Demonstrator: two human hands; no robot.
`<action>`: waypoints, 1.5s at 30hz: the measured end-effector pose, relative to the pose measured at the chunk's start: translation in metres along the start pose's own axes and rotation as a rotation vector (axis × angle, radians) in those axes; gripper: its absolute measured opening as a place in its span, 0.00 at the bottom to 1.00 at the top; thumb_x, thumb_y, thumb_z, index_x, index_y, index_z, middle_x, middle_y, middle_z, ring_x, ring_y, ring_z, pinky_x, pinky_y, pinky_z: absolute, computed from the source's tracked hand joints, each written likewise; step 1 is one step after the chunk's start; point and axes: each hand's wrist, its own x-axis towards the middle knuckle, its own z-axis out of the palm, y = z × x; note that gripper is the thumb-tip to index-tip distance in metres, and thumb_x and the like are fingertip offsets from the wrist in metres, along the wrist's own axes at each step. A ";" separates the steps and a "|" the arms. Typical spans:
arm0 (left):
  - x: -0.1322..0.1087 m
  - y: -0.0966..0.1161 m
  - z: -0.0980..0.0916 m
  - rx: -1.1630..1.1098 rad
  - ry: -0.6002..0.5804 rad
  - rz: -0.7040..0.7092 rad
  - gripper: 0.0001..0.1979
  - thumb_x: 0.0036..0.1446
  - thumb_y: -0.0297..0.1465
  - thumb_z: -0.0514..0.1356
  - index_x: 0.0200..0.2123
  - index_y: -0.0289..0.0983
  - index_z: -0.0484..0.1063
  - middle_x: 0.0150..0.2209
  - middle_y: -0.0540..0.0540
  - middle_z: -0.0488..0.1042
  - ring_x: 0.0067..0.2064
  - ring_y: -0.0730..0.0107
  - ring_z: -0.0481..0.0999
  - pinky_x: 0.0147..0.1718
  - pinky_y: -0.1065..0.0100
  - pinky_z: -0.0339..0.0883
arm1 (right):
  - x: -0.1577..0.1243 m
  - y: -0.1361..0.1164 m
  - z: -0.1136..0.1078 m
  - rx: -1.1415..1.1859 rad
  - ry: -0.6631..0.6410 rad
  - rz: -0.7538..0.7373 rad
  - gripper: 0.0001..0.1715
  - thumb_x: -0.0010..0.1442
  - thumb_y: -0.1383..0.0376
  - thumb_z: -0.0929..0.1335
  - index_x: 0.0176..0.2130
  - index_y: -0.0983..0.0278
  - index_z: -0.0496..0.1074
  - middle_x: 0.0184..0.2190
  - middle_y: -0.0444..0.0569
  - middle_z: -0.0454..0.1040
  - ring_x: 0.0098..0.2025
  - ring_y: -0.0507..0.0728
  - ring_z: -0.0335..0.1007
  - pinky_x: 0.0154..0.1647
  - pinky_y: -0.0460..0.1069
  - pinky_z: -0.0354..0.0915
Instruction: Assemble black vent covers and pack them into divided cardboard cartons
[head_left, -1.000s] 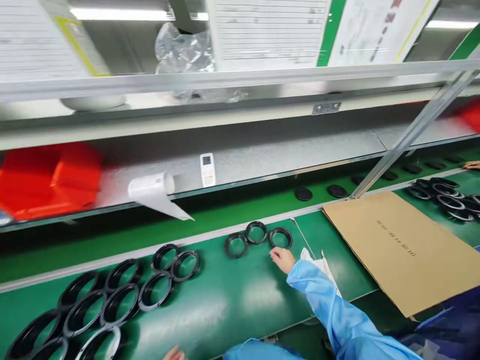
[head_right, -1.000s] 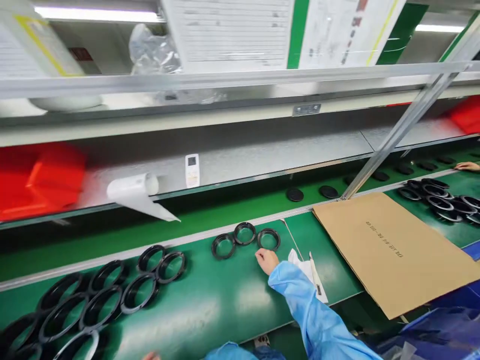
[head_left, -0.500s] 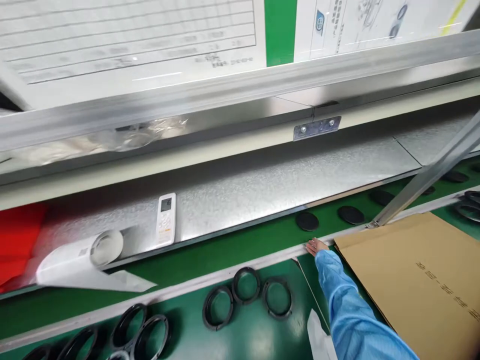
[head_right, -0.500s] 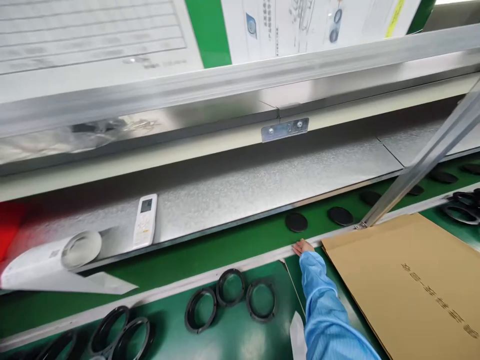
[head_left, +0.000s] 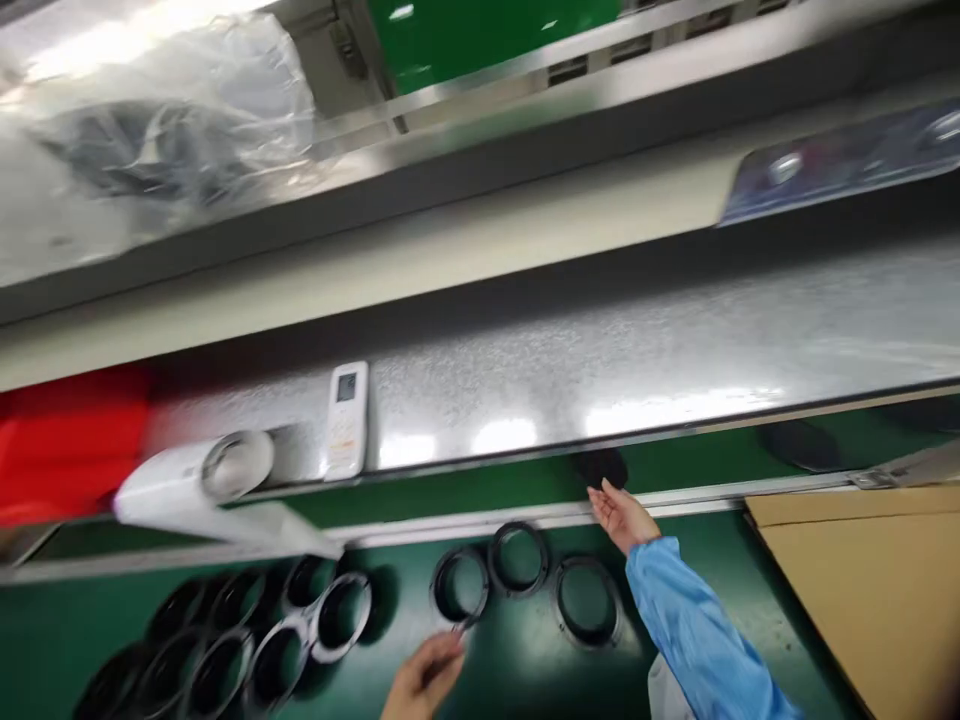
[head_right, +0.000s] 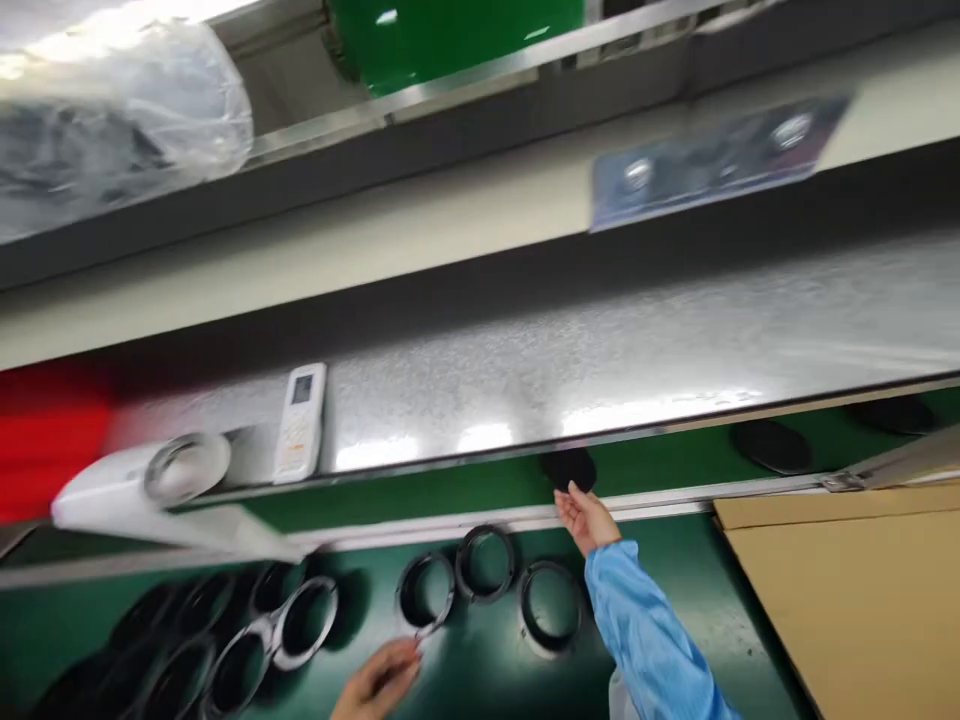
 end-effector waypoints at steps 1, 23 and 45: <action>-0.007 0.004 0.007 -0.160 -0.065 -0.036 0.28 0.33 0.49 0.75 0.38 0.42 0.81 0.44 0.41 0.80 0.54 0.44 0.75 0.56 0.50 0.68 | -0.030 0.025 0.012 0.000 -0.105 0.065 0.16 0.52 0.60 0.78 0.30 0.65 0.71 0.33 0.53 0.80 0.31 0.55 0.78 0.31 0.46 0.75; -0.122 -0.038 -0.029 -1.179 -0.555 0.016 0.39 0.58 0.54 0.58 0.68 0.44 0.57 0.54 0.36 0.75 0.52 0.49 0.76 0.57 0.45 0.59 | -0.271 0.157 0.069 -1.351 -0.798 -1.018 0.29 0.71 0.51 0.55 0.47 0.55 0.80 0.55 0.55 0.68 0.58 0.65 0.58 0.61 0.65 0.61; -0.122 -0.067 -0.001 -0.900 -0.418 -0.354 0.40 0.58 0.59 0.52 0.68 0.47 0.52 0.64 0.35 0.64 0.63 0.47 0.67 0.59 0.42 0.61 | -0.220 0.175 0.013 -1.723 -0.481 -0.797 0.66 0.44 0.44 0.75 0.72 0.57 0.47 0.64 0.63 0.53 0.63 0.73 0.53 0.59 0.65 0.57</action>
